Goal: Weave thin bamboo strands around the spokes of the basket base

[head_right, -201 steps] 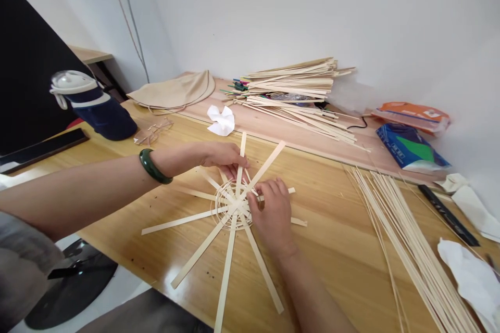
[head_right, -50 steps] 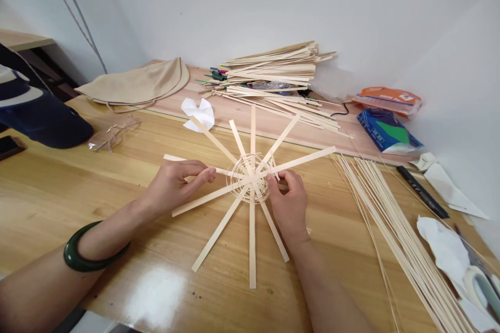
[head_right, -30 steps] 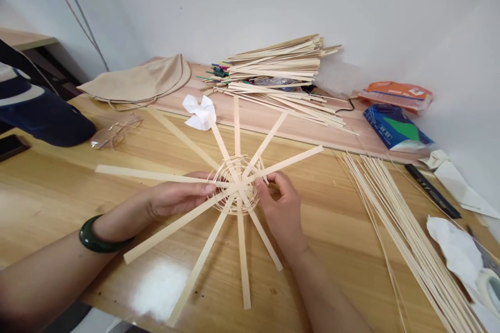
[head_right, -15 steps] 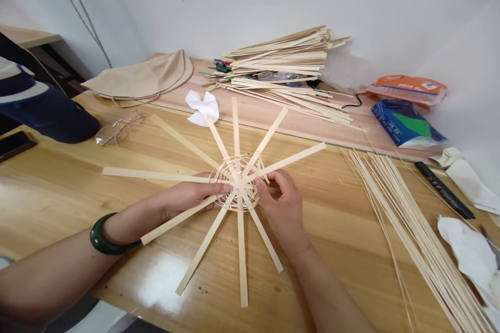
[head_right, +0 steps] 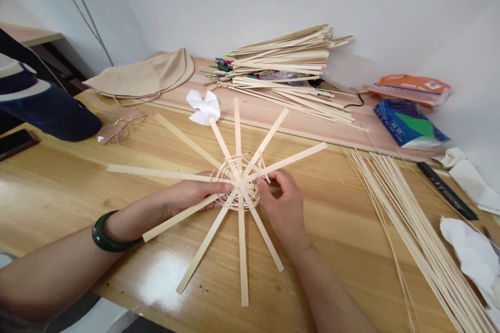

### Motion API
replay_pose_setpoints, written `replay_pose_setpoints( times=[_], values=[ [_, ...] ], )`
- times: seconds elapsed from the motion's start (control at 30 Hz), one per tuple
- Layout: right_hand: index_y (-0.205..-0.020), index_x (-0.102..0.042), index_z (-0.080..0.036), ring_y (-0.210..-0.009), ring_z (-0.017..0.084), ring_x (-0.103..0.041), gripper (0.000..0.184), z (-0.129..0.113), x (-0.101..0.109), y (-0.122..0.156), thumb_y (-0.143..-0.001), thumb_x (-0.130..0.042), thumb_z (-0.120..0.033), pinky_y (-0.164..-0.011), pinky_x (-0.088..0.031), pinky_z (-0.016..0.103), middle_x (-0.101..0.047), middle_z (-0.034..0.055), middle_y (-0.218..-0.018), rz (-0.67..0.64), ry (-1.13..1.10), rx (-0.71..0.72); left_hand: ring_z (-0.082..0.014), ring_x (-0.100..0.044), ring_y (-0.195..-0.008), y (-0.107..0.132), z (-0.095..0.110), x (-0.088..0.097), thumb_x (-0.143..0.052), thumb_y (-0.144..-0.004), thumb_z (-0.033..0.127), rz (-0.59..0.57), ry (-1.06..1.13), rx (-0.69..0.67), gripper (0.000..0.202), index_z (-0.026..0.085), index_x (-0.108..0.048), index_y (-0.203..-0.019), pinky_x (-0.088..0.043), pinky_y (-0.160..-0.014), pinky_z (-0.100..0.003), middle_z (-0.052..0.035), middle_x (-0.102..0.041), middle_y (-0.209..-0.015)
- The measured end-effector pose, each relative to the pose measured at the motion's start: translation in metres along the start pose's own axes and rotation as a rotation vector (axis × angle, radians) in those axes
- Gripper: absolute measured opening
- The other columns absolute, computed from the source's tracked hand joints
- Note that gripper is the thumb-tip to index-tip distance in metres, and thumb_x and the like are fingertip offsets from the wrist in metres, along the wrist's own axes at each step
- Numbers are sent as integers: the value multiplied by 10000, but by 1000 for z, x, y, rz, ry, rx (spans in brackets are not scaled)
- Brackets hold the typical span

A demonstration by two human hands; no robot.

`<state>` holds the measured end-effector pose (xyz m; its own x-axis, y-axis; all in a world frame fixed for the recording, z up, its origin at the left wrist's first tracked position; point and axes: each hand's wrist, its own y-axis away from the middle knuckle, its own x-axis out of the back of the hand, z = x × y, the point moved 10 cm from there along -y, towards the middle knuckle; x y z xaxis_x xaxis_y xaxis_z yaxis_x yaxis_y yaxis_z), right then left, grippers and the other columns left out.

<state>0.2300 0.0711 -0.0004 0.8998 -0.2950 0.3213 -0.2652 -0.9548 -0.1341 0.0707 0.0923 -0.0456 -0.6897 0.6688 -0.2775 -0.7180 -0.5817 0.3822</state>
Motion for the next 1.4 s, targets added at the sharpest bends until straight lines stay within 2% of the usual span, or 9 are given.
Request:
replay_pose_setpoints(
  times=[0.2, 0.37, 0.67, 0.93, 1.07, 1.17, 1.23, 1.3, 1.4],
  values=[
    [-825, -636, -214, -819, 201, -615, 229, 1, 0, 0, -828, -644, -443, -736, -505, 348, -659, 41, -835, -5, 15, 5, -197, -647, -1016, 1, 0, -6, -692, -857, 395, -27, 76, 15, 278, 238, -753, -1077, -474, -922, -282, -5, -737, -1103],
    [-847, -633, -215, -846, 198, -613, 228, -2, 0, -1, -872, -593, -437, -756, -510, 349, -663, 43, -859, -2, 52, 47, -214, -628, -1116, 2, 1, -5, -691, -866, 394, -32, 72, 4, 289, 253, -741, -1113, -441, -1019, -312, 2, -726, -1154],
    [-889, -657, -234, -945, 242, -572, 201, -7, 14, -1, -869, -585, -420, -828, -499, 425, -673, 68, -934, 135, 188, 141, -253, -589, -1223, 4, -2, 0, -705, -847, 436, 32, 75, 32, 386, 214, -720, -1162, -405, -1090, -356, -43, -679, -1274],
    [-913, -654, -231, -909, 251, -589, 240, -2, 16, -3, -873, -576, -454, -860, -477, 469, -692, 85, -974, 150, 306, 129, -251, -597, -1216, 6, 5, 5, -715, -829, 455, 80, 12, 28, 374, 217, -743, -1116, -426, -1069, -338, -33, -696, -1247],
    [-1067, -638, -192, -1056, 295, -587, 334, -3, 29, -3, -888, -550, -460, -927, -464, 526, -673, 136, -1110, 244, 369, 129, -250, -634, -1134, 7, 7, 15, -697, -834, 490, 130, -68, 40, 380, 215, -749, -1091, -472, -987, -322, -25, -716, -1195],
    [-1237, -561, -163, -1211, 338, -532, 415, -31, 45, 4, -900, -548, -405, -1040, -387, 595, -613, 184, -1257, 412, 508, 317, -259, -649, -1068, 8, 16, 24, -668, -848, 512, 159, -130, -34, 392, 196, -742, -1070, -496, -911, -320, -42, -730, -1138],
    [-1274, -534, -182, -1270, 345, -502, 391, -56, 44, 14, -907, -547, -318, -1100, -322, 620, -578, 183, -1319, 463, 613, 492, -266, -630, -1094, 11, 27, 27, -676, -846, 488, 176, -183, -121, 396, 183, -725, -1093, -479, -942, -323, -59, -724, -1141],
    [-1249, -545, -223, -1282, 326, -507, 344, -75, 29, 23, -905, -539, -221, -1138, -280, 620, -607, 140, -1300, 391, 684, 649, -271, -597, -1153, 13, 38, 27, -680, -847, 461, 179, -204, -207, 385, 181, -712, -1109, -439, -1018, -335, -66, -713, -1166],
    [-1224, -560, -260, -1262, 280, -540, 377, -87, -3, 34, -881, -525, -109, -1172, -268, 588, -668, 61, -1243, 153, 720, 806, -275, -571, -1207, 8, 40, 25, -638, -871, 477, 167, -184, -269, 390, 183, -706, -1118, -395, -1089, -364, -72, -708, -1176]
  ],
)
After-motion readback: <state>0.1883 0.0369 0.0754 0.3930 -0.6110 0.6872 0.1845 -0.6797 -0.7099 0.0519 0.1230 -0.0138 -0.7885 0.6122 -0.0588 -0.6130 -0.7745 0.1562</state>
